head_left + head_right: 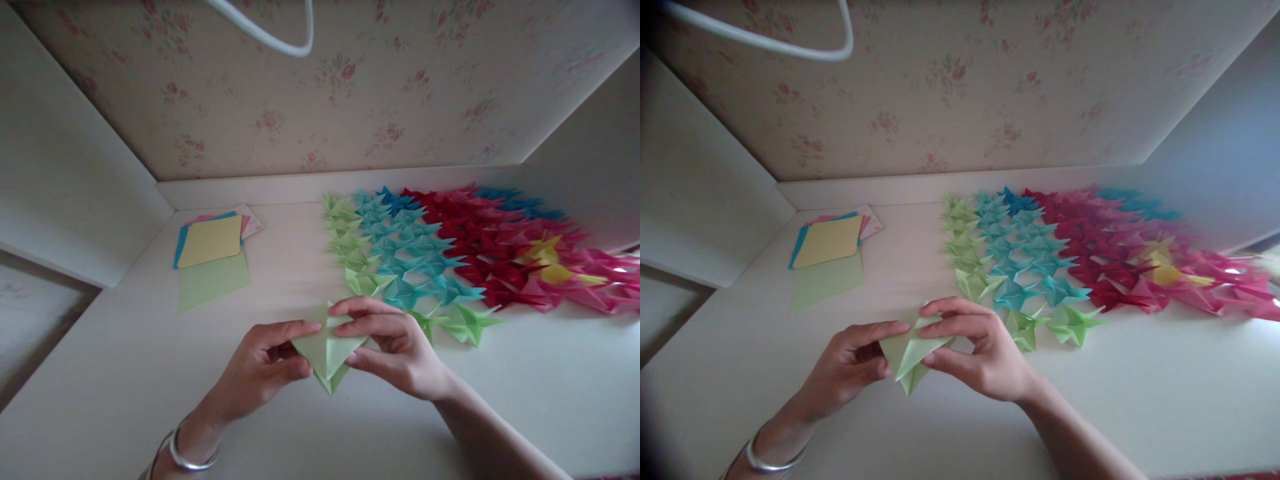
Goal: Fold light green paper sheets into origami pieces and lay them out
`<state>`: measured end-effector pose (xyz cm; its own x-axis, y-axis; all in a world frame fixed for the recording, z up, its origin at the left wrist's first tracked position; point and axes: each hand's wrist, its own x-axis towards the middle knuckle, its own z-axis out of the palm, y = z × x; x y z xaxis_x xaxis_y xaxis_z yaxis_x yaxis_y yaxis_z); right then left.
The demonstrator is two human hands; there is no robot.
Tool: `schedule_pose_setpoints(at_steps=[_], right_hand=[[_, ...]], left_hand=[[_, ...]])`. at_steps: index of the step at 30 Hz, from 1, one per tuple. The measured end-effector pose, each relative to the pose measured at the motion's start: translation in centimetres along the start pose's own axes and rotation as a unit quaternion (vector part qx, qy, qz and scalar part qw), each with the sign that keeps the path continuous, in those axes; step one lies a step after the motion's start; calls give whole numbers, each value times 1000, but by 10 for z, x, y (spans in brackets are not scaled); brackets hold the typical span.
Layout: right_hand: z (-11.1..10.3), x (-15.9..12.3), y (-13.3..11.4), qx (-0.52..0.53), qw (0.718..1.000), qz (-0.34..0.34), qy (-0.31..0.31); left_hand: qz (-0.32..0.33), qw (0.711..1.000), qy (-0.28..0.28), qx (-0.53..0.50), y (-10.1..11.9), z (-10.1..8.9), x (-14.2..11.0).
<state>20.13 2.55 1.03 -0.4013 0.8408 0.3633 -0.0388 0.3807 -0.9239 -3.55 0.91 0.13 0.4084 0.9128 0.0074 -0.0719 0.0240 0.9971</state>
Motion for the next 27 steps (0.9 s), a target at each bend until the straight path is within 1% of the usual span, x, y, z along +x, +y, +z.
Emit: schedule_pose_setpoints(at_steps=[3, 6, 9, 14, 18, 22, 24, 27], right_hand=[[-2, 0, -3, 41, 999, 9, -27], [-3, 0, -4, 60, 997, 9, -55], [-2, 0, -4, 54, 997, 3, -55], [0, 1, -5, 8, 999, -8, -51], [2, 2, -5, 5, 999, -13, -47], [2, 1, -5, 9, 999, -19, -45], [2, 2, -4, 6, 998, -24, -49], [3, 3, -2, -11, 998, -41, -50]], left_hand=[[47, 998, -25, 43, -1, -1, 0], [77, 993, -56, 63, 0, -2, -1], [94, 987, -71, 106, 1, -2, -2], [102, 983, -55, 144, 2, -2, -2], [88, 983, -76, 141, 6, -2, -2], [83, 987, -87, 108, 10, -2, -2], [88, 987, -77, 108, 10, -3, -1], [101, 983, -52, 141, 6, -3, -1]])
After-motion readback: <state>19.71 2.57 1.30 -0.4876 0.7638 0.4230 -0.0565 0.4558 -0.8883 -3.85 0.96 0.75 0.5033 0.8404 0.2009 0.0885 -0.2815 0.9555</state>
